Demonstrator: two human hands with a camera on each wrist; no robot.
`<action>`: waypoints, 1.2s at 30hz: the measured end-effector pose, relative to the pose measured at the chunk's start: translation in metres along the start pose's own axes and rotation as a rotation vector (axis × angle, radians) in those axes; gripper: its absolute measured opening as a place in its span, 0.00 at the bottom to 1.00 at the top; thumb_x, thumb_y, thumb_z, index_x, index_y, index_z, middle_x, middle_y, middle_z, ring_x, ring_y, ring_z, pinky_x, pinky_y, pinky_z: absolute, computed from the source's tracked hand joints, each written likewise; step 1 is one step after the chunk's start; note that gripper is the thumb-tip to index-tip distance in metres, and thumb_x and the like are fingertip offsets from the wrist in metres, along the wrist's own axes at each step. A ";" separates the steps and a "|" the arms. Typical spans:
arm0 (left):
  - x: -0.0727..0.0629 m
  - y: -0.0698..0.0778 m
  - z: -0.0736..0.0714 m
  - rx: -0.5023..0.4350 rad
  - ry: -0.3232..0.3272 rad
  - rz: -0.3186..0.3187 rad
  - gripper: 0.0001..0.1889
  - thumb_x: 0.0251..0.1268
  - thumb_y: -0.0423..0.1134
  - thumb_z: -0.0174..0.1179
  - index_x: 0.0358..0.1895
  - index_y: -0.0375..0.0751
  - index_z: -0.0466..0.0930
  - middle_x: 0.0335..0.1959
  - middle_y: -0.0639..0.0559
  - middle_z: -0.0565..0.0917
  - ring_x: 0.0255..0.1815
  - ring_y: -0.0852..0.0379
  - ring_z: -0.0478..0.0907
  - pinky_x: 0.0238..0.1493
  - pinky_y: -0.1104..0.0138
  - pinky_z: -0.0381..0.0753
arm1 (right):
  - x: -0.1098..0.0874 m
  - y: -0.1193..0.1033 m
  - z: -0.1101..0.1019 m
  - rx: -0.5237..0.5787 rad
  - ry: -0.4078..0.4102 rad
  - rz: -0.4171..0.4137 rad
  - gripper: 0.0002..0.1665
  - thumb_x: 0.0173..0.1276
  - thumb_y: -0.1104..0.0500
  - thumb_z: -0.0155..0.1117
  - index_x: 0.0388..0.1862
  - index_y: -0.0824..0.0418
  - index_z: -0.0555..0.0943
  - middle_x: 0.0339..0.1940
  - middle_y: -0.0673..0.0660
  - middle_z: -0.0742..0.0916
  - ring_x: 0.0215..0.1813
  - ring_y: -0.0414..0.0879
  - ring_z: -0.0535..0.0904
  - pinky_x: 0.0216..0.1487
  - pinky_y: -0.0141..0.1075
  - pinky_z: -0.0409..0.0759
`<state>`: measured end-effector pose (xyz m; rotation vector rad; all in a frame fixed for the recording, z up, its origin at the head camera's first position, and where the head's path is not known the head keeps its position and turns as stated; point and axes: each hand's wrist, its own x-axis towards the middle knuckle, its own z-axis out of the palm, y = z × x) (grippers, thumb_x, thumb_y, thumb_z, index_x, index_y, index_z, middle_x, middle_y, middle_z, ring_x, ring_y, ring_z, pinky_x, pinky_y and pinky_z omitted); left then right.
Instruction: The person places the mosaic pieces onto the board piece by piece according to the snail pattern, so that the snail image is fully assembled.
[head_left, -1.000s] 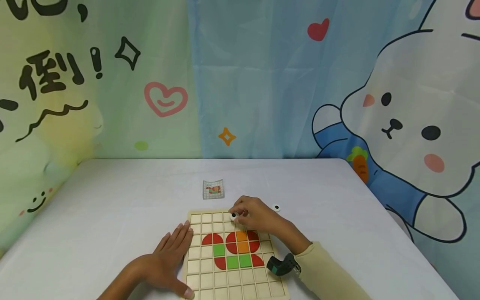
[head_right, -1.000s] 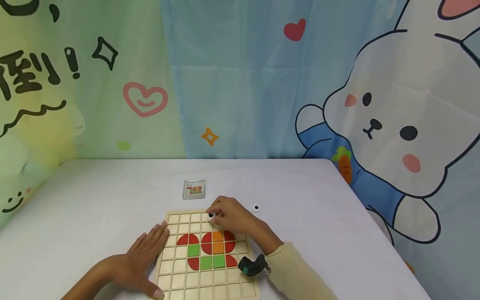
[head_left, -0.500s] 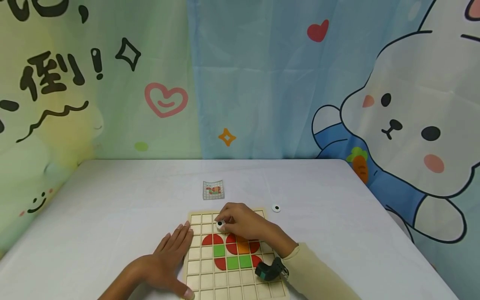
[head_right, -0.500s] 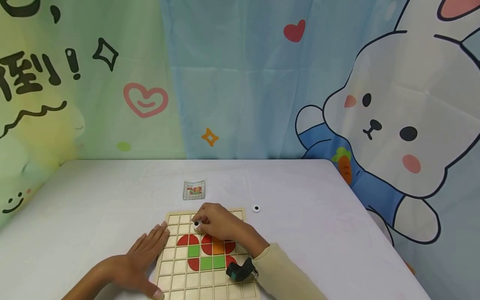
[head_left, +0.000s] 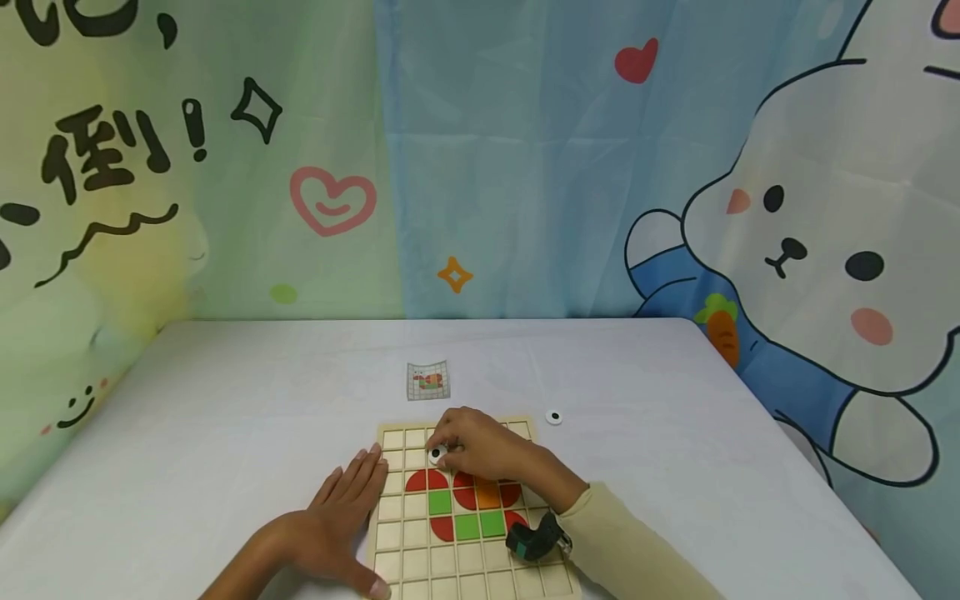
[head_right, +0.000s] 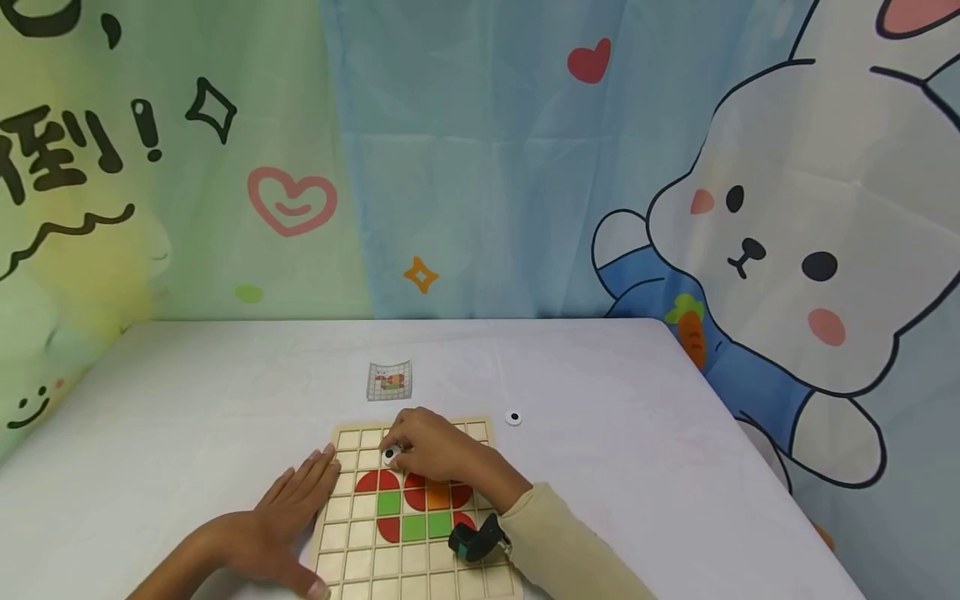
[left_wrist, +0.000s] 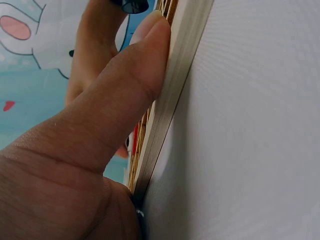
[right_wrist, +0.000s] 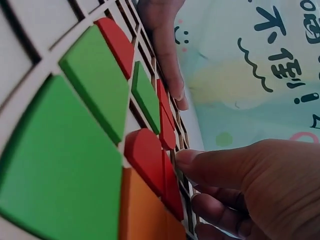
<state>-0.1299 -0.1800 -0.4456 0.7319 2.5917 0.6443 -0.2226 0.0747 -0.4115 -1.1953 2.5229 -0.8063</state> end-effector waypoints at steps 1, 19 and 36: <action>0.000 0.000 0.000 0.005 0.001 -0.001 0.75 0.34 0.80 0.63 0.77 0.31 0.36 0.78 0.40 0.30 0.77 0.43 0.25 0.69 0.43 0.29 | 0.000 -0.001 0.000 -0.005 -0.007 0.003 0.12 0.65 0.62 0.69 0.48 0.59 0.87 0.44 0.49 0.82 0.44 0.40 0.75 0.48 0.32 0.75; 0.000 0.006 -0.004 -0.009 0.004 0.000 0.75 0.34 0.80 0.63 0.77 0.31 0.36 0.78 0.39 0.30 0.76 0.42 0.24 0.69 0.43 0.29 | -0.009 0.005 -0.004 0.009 0.014 -0.048 0.17 0.71 0.63 0.62 0.57 0.62 0.82 0.51 0.52 0.83 0.47 0.40 0.78 0.47 0.32 0.76; -0.002 0.003 -0.001 -0.025 -0.001 0.007 0.75 0.35 0.79 0.64 0.77 0.31 0.35 0.78 0.40 0.29 0.76 0.42 0.24 0.69 0.43 0.28 | -0.039 0.028 -0.024 0.069 0.198 -0.008 0.17 0.67 0.69 0.63 0.54 0.68 0.82 0.45 0.58 0.85 0.38 0.42 0.78 0.36 0.32 0.78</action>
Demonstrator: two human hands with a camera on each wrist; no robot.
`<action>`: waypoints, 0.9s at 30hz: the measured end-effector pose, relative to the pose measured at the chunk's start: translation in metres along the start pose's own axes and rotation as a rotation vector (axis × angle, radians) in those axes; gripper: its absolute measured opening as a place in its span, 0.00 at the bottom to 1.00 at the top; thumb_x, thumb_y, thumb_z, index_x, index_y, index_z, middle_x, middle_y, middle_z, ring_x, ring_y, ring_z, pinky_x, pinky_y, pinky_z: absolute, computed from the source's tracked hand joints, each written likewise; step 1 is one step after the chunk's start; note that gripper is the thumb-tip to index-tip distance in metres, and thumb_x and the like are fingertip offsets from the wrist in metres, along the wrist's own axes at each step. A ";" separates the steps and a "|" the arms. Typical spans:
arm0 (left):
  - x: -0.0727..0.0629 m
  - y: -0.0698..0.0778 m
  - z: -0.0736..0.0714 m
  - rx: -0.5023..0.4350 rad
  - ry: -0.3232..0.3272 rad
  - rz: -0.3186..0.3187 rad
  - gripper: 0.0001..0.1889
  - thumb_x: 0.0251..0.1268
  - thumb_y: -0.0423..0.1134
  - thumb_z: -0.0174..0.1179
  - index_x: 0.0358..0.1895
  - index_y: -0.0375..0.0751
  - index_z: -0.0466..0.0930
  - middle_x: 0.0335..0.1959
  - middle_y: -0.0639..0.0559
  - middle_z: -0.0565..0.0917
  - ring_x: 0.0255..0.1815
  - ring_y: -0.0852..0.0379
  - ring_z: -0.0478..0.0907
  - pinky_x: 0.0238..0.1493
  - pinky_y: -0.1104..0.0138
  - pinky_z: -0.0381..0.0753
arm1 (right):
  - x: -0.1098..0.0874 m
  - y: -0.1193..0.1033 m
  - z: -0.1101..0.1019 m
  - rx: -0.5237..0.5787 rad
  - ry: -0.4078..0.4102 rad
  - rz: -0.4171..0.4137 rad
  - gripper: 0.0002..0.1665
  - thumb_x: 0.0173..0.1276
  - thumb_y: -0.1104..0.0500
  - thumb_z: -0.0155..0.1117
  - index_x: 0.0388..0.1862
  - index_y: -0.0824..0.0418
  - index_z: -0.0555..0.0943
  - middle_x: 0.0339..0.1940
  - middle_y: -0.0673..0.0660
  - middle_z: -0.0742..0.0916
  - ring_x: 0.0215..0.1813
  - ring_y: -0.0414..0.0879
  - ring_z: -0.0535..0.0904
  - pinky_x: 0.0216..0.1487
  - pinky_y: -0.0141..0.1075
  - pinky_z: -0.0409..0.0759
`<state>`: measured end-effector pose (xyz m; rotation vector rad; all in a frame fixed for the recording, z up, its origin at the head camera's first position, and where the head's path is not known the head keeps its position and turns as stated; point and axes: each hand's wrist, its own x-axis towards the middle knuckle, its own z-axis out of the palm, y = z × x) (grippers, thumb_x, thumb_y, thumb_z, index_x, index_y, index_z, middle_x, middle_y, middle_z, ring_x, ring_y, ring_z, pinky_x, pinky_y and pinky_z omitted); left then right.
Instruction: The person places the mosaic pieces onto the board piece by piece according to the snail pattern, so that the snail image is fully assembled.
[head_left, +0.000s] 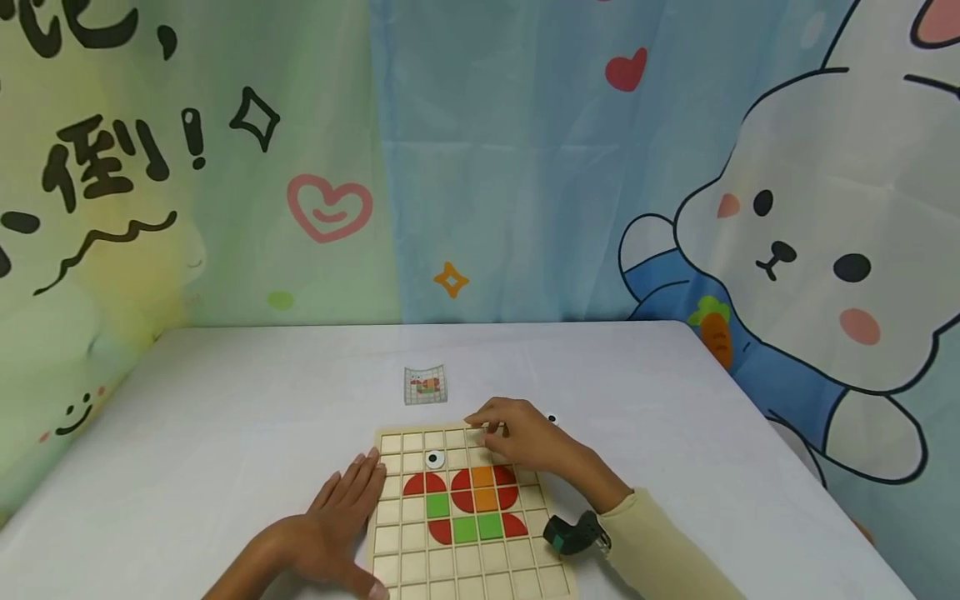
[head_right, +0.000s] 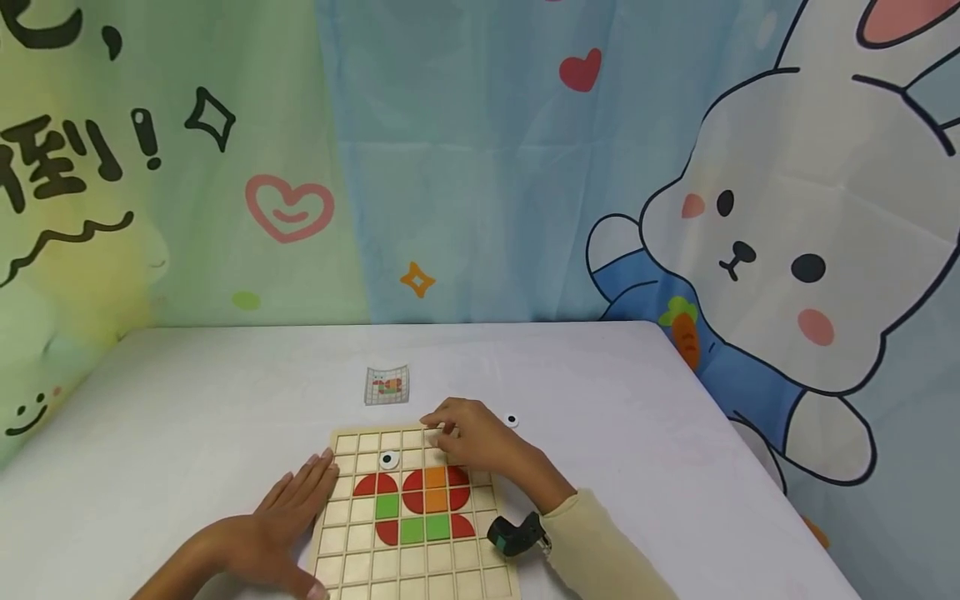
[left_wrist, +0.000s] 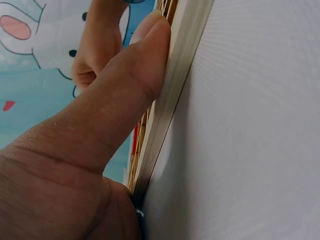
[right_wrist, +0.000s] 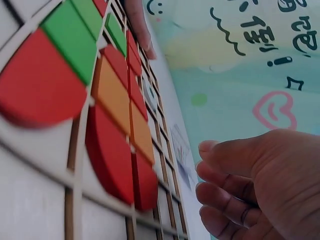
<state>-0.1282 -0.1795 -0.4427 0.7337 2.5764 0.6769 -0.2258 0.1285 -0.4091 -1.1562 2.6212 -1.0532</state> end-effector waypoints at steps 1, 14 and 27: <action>0.000 0.000 0.000 0.002 -0.001 -0.003 0.75 0.35 0.79 0.63 0.77 0.31 0.35 0.78 0.40 0.29 0.76 0.42 0.24 0.69 0.43 0.28 | -0.002 0.002 -0.001 -0.004 0.009 0.008 0.16 0.67 0.69 0.63 0.54 0.68 0.82 0.45 0.58 0.85 0.38 0.42 0.78 0.36 0.32 0.78; 0.001 -0.001 0.001 0.001 0.004 0.003 0.74 0.36 0.79 0.63 0.77 0.31 0.35 0.78 0.40 0.29 0.76 0.42 0.24 0.69 0.42 0.28 | -0.021 0.019 -0.021 -0.069 0.096 0.103 0.17 0.67 0.67 0.65 0.54 0.67 0.82 0.49 0.57 0.83 0.41 0.45 0.77 0.33 0.33 0.77; 0.000 0.000 0.000 -0.006 0.007 -0.003 0.75 0.35 0.79 0.64 0.77 0.31 0.35 0.78 0.40 0.29 0.76 0.42 0.24 0.69 0.43 0.28 | -0.041 0.039 -0.037 -0.130 0.156 0.144 0.18 0.63 0.68 0.68 0.53 0.67 0.83 0.47 0.57 0.83 0.40 0.47 0.77 0.34 0.34 0.77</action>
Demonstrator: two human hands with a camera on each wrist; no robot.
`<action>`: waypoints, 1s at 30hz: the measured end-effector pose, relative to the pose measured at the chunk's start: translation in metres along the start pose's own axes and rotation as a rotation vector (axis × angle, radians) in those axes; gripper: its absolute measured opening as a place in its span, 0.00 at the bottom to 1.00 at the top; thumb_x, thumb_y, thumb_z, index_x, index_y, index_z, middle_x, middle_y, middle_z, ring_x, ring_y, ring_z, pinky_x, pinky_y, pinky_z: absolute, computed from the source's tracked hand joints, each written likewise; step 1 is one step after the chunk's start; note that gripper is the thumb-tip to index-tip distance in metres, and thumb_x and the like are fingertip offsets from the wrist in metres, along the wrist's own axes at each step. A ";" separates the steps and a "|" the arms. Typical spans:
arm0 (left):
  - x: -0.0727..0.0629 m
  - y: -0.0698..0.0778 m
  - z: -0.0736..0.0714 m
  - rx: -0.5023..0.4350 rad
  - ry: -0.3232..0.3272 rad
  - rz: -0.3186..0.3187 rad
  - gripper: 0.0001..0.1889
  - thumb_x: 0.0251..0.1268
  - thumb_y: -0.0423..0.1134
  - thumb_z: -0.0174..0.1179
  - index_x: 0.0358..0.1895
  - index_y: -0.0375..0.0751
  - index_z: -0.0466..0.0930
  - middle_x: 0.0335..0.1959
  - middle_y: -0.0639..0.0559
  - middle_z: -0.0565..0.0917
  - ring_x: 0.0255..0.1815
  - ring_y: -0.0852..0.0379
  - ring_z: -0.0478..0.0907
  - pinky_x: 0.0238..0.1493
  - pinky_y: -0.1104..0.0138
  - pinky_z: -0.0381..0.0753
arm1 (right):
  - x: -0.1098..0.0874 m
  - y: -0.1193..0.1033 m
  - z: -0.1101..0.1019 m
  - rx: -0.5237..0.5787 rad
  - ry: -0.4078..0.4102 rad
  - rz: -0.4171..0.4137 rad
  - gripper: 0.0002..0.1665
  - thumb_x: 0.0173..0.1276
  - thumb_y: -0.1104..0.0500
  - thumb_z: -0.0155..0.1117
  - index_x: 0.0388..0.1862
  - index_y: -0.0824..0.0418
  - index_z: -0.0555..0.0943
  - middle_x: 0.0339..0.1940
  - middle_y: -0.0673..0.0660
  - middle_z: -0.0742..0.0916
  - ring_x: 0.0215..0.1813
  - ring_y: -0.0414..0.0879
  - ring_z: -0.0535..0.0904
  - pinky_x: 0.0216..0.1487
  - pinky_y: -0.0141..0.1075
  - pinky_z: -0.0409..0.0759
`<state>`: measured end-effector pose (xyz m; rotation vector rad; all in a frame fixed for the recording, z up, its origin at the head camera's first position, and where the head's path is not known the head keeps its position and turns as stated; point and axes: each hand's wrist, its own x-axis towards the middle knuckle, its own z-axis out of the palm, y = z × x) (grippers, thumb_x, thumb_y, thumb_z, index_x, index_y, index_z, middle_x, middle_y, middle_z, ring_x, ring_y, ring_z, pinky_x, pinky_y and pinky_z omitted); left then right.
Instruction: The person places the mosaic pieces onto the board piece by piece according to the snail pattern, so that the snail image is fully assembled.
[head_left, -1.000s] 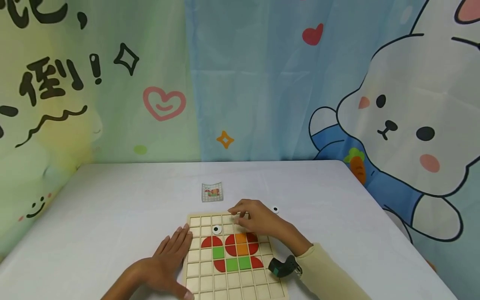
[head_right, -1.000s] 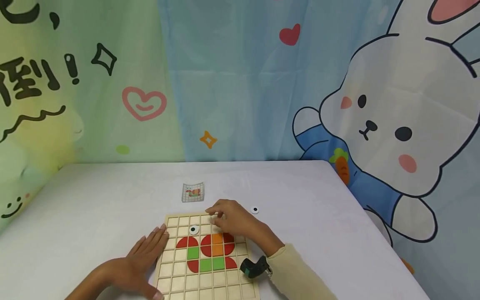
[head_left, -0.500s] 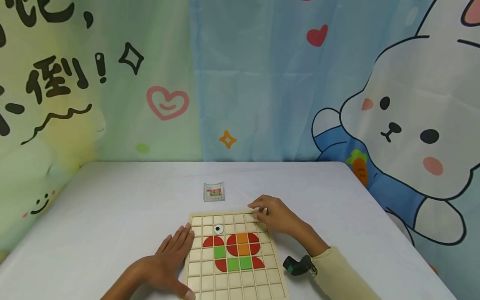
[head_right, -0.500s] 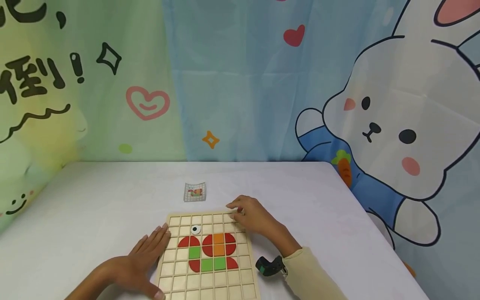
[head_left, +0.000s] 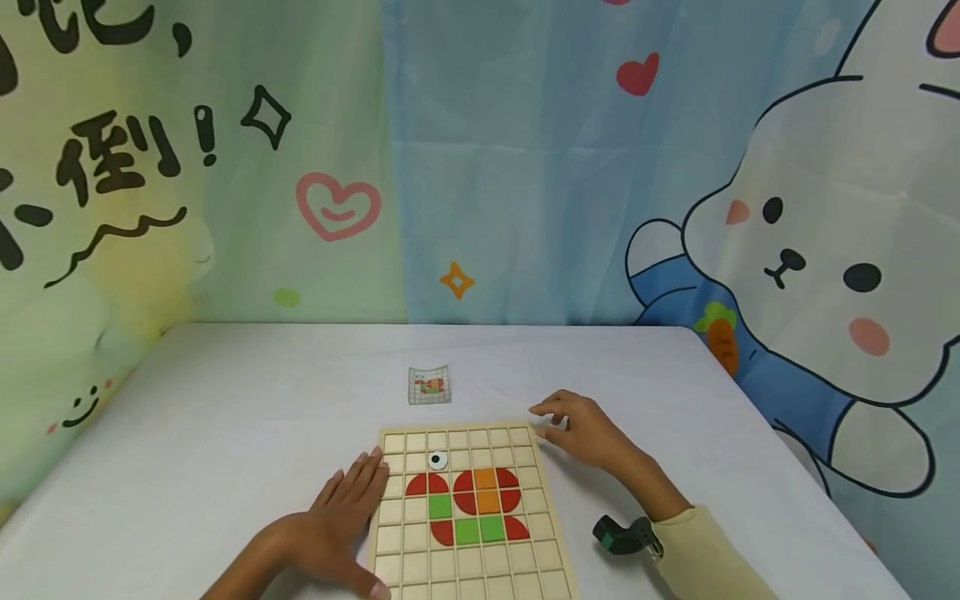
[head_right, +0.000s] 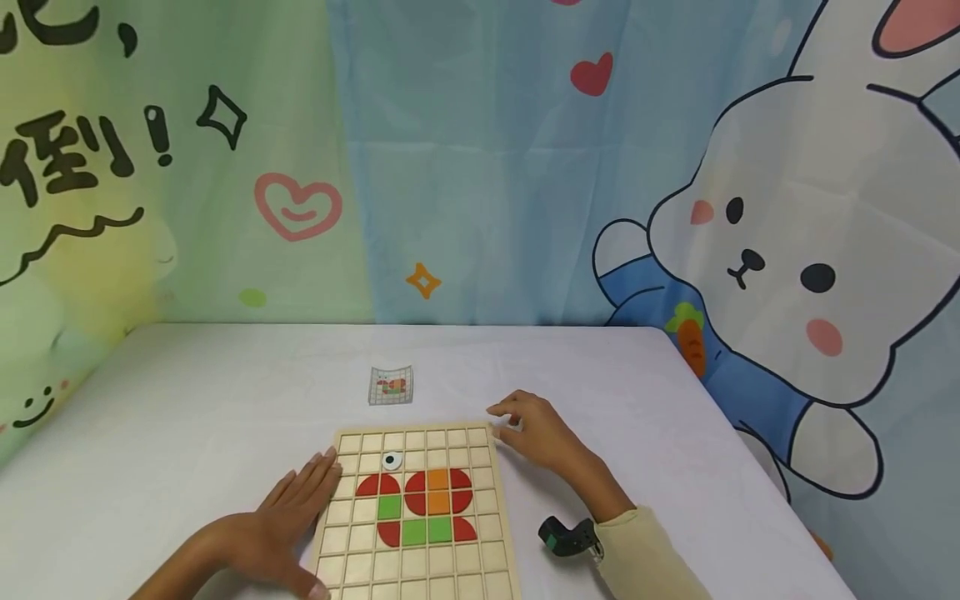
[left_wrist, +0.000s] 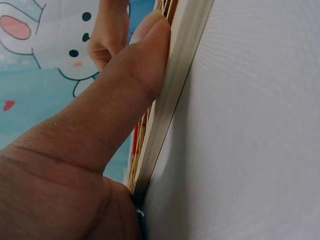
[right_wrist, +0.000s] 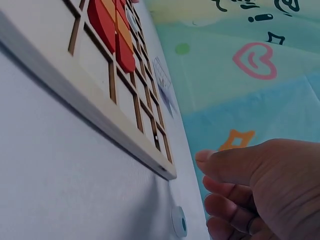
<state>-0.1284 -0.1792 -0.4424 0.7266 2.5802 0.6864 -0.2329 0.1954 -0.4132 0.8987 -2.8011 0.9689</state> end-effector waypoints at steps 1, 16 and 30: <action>0.000 0.000 0.000 0.000 -0.002 -0.003 0.75 0.35 0.79 0.64 0.77 0.31 0.35 0.78 0.40 0.29 0.76 0.42 0.24 0.69 0.43 0.28 | -0.001 0.001 0.000 -0.002 0.004 0.005 0.18 0.63 0.68 0.68 0.53 0.67 0.83 0.47 0.56 0.83 0.40 0.46 0.77 0.33 0.34 0.77; -0.001 0.000 0.002 0.013 0.001 -0.012 0.75 0.34 0.80 0.63 0.77 0.33 0.35 0.78 0.42 0.29 0.76 0.43 0.24 0.70 0.43 0.28 | -0.007 0.026 0.000 0.013 0.045 0.045 0.17 0.62 0.67 0.70 0.51 0.67 0.83 0.46 0.58 0.83 0.44 0.52 0.79 0.42 0.44 0.80; 0.001 -0.002 0.003 0.032 -0.006 -0.019 0.76 0.34 0.81 0.62 0.77 0.33 0.34 0.78 0.42 0.28 0.76 0.44 0.23 0.70 0.44 0.28 | -0.006 0.035 0.005 -0.003 0.020 0.058 0.15 0.64 0.69 0.66 0.51 0.69 0.84 0.43 0.58 0.81 0.38 0.45 0.72 0.36 0.39 0.74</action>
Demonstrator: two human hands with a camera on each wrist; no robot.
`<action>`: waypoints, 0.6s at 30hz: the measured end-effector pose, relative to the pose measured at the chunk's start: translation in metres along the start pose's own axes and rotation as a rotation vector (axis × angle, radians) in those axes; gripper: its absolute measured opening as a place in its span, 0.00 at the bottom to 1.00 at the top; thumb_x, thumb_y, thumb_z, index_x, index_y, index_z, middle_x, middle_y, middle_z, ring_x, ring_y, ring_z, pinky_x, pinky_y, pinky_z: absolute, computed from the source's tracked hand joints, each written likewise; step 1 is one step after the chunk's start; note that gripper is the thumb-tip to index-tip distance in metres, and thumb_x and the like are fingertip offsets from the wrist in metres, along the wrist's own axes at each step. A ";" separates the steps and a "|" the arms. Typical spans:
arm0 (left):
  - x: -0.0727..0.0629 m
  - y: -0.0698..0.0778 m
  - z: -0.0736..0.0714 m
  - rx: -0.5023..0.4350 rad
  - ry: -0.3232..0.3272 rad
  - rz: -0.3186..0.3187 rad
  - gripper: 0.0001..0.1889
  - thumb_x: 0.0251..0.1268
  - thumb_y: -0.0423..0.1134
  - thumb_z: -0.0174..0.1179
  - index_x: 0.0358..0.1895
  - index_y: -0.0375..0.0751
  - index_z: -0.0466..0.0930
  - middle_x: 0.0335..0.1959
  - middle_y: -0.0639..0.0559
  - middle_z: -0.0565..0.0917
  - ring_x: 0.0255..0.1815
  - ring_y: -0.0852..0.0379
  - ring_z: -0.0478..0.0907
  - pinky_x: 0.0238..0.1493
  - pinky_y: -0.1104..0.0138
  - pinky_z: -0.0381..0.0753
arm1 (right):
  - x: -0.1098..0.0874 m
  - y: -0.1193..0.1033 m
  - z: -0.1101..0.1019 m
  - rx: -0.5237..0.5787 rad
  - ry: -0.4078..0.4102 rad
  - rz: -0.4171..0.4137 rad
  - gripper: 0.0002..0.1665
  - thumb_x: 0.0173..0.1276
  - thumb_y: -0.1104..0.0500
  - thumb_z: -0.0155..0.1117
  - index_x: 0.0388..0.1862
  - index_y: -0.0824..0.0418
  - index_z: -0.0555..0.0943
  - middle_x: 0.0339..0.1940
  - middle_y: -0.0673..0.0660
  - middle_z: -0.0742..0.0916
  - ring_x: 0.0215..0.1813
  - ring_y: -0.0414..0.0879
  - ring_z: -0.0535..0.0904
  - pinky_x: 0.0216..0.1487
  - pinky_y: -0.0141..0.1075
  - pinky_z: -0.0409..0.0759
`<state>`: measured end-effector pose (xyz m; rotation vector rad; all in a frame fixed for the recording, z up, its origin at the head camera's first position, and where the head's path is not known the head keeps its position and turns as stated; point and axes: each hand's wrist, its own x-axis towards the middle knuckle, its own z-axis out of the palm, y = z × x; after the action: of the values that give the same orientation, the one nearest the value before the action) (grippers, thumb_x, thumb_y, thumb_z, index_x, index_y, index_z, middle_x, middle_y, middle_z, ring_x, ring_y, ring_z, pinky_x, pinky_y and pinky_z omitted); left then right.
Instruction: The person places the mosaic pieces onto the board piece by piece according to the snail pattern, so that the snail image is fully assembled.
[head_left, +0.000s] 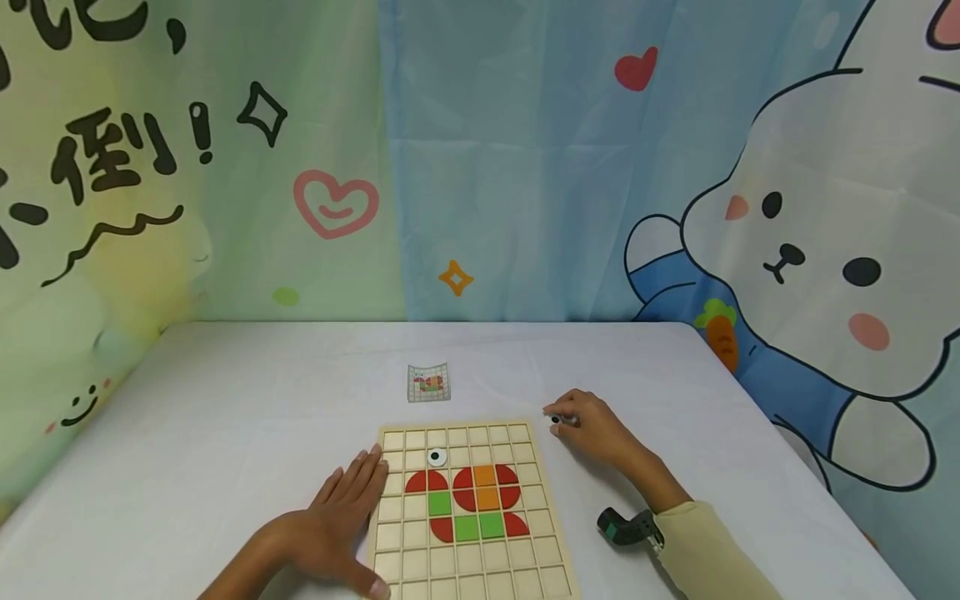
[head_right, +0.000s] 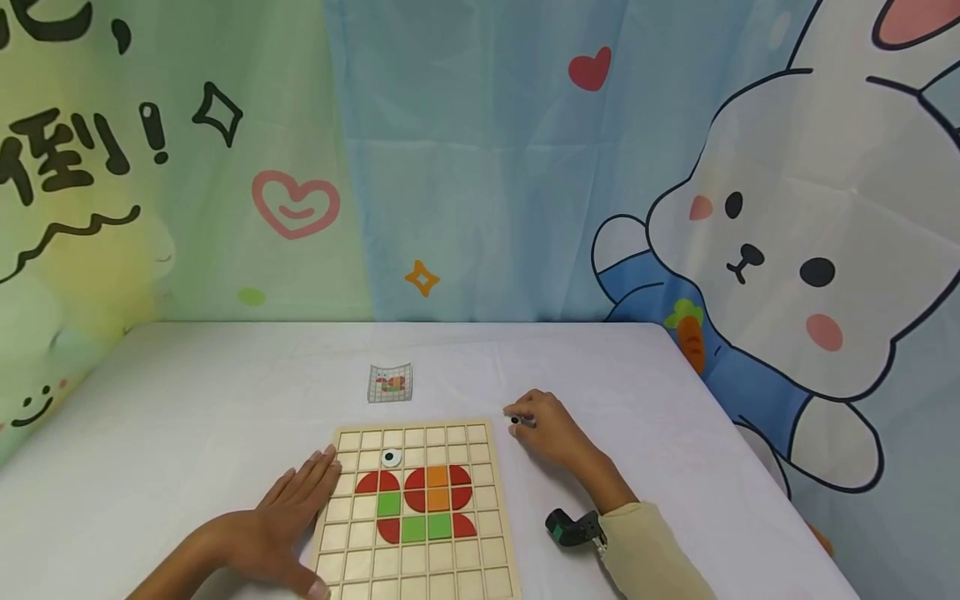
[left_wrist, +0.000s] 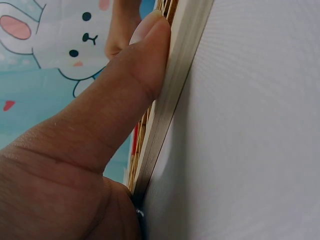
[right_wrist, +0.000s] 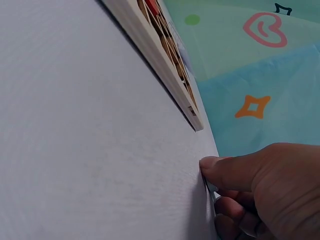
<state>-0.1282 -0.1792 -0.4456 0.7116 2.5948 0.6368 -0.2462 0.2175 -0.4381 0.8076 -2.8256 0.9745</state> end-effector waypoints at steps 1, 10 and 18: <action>0.000 0.000 0.000 0.001 -0.001 0.000 0.76 0.34 0.81 0.62 0.77 0.33 0.34 0.78 0.43 0.27 0.76 0.44 0.23 0.70 0.44 0.28 | 0.000 0.000 0.000 -0.001 -0.004 0.005 0.15 0.64 0.69 0.66 0.51 0.69 0.84 0.43 0.58 0.81 0.38 0.45 0.72 0.36 0.38 0.74; -0.001 0.005 -0.004 -0.011 -0.006 -0.004 0.75 0.34 0.80 0.63 0.77 0.32 0.35 0.78 0.42 0.28 0.77 0.44 0.24 0.70 0.44 0.27 | 0.001 -0.004 0.001 0.026 0.044 0.035 0.14 0.65 0.69 0.66 0.50 0.68 0.84 0.41 0.55 0.79 0.40 0.45 0.74 0.39 0.40 0.76; -0.003 0.005 -0.005 -0.026 -0.003 0.004 0.75 0.34 0.80 0.63 0.77 0.31 0.35 0.78 0.40 0.28 0.76 0.44 0.23 0.69 0.44 0.27 | 0.005 -0.007 0.003 -0.009 0.136 -0.038 0.15 0.61 0.74 0.66 0.48 0.71 0.84 0.42 0.59 0.80 0.40 0.50 0.78 0.40 0.43 0.78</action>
<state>-0.1263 -0.1781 -0.4381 0.7094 2.5784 0.6695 -0.2462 0.2089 -0.4354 0.7599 -2.6883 0.9710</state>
